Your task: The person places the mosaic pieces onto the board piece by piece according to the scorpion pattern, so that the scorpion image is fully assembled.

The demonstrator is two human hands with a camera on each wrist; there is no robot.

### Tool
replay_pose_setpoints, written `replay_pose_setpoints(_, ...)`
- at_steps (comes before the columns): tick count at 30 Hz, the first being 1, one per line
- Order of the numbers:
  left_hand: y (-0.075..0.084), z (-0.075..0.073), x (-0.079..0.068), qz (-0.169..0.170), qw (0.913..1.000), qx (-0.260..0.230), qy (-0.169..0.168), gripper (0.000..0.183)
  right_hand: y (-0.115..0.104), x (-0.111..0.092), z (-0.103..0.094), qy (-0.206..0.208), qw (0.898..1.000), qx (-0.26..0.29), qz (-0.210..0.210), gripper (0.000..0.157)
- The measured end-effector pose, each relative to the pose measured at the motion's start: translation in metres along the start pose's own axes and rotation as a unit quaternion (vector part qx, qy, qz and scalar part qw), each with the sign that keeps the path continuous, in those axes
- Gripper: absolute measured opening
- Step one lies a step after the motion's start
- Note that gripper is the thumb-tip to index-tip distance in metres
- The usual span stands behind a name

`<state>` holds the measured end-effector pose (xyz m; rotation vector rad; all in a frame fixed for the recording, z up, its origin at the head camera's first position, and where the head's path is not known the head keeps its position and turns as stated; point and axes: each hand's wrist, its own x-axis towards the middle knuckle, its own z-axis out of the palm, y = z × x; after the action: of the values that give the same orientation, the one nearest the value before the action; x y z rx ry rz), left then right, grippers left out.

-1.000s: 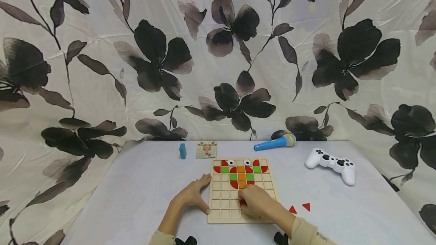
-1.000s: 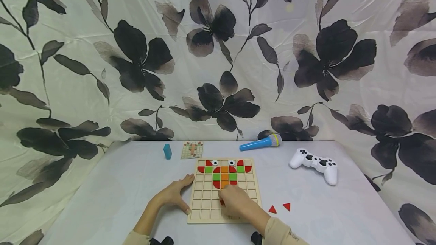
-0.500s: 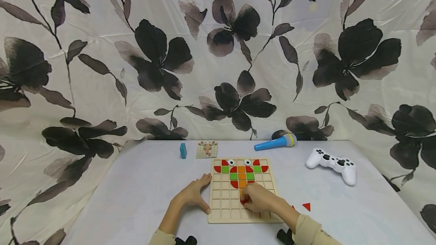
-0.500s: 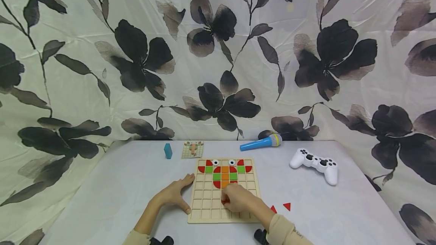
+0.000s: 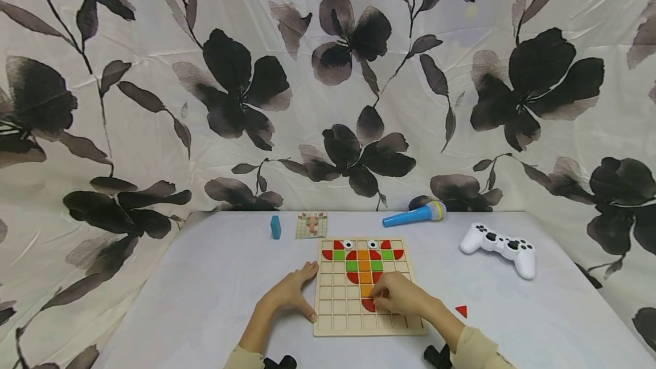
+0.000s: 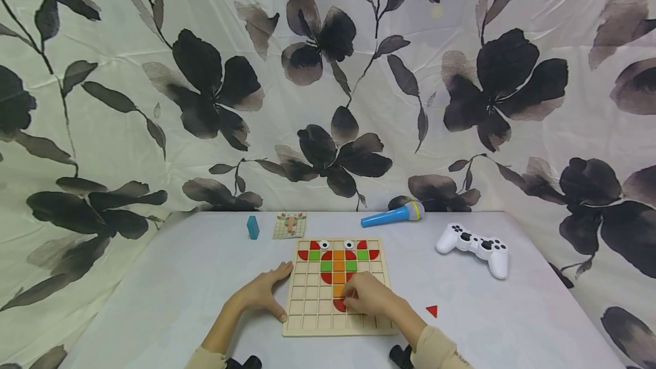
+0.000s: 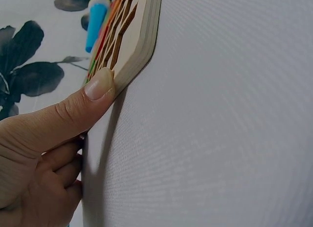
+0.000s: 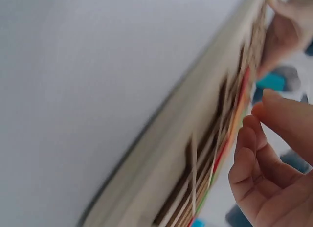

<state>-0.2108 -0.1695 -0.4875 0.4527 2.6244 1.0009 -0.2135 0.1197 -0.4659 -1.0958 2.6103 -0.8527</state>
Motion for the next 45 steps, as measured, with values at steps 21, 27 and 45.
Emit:
replay_pose_setpoints(21, -0.002, 0.001, 0.001, 0.001, 1.0, -0.004, 0.003, 0.113, 0.056, -0.098, -0.042, 0.019, 0.993, 0.068, 0.098, 0.031)
replay_pose_setpoints(27, -0.002, 0.002, 0.001, 0.001, 1.0, -0.005, 0.004, 0.113, 0.056, -0.103, -0.033, 0.029, 0.995, 0.046, 0.081, 0.02)
replay_pose_setpoints(45, -0.002, 0.001, 0.002, 0.011, 0.9999, -0.008, 0.008, 0.113, 0.051, -0.092, -0.031, 0.027, 0.995, 0.041, 0.084, 0.019)
